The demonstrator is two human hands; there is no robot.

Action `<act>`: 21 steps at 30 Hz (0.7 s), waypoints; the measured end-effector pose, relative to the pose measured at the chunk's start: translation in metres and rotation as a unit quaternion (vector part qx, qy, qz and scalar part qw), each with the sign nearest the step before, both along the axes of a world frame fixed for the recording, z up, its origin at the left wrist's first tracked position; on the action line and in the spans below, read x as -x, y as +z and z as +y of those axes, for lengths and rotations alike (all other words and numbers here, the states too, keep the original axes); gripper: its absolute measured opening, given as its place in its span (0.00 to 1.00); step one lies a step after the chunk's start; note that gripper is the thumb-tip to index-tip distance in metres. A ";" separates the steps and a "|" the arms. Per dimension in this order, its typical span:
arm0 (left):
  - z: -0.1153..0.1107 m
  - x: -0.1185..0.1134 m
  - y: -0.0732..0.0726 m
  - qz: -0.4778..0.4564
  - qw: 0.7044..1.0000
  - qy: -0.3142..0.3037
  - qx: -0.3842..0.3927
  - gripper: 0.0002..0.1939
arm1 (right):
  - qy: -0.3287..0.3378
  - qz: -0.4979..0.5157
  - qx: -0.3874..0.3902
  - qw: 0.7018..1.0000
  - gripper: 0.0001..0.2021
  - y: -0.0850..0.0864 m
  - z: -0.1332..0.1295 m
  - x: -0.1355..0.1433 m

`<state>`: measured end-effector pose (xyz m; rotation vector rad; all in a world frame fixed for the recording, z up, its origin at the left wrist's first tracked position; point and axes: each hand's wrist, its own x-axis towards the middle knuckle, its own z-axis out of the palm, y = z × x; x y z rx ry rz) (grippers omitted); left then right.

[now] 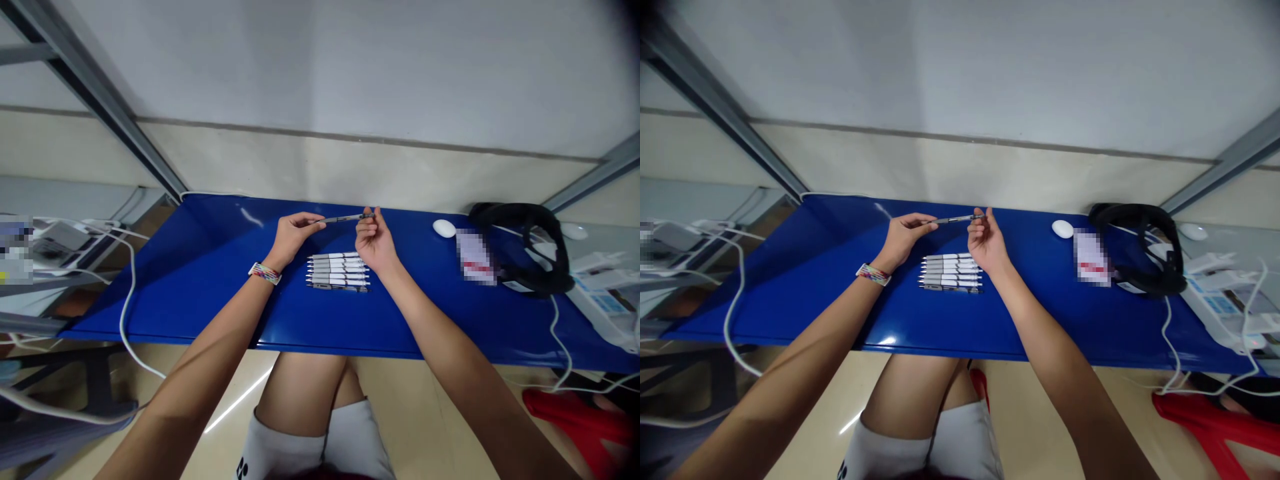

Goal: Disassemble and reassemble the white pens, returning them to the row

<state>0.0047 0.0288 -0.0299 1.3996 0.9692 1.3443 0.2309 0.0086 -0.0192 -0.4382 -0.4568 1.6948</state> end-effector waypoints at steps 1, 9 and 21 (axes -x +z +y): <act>0.000 0.000 0.000 -0.001 1.000 0.002 -0.002 0.16 | -0.002 -0.008 -0.005 1.000 0.09 0.001 -0.001 0.000; 0.000 0.001 0.001 -0.001 1.000 0.006 0.001 0.16 | -0.006 -0.024 0.034 0.999 0.08 0.009 -0.004 0.001; 0.000 0.004 0.000 -0.004 1.000 0.016 -0.005 0.17 | -0.003 0.006 0.022 1.000 0.05 0.008 -0.009 0.001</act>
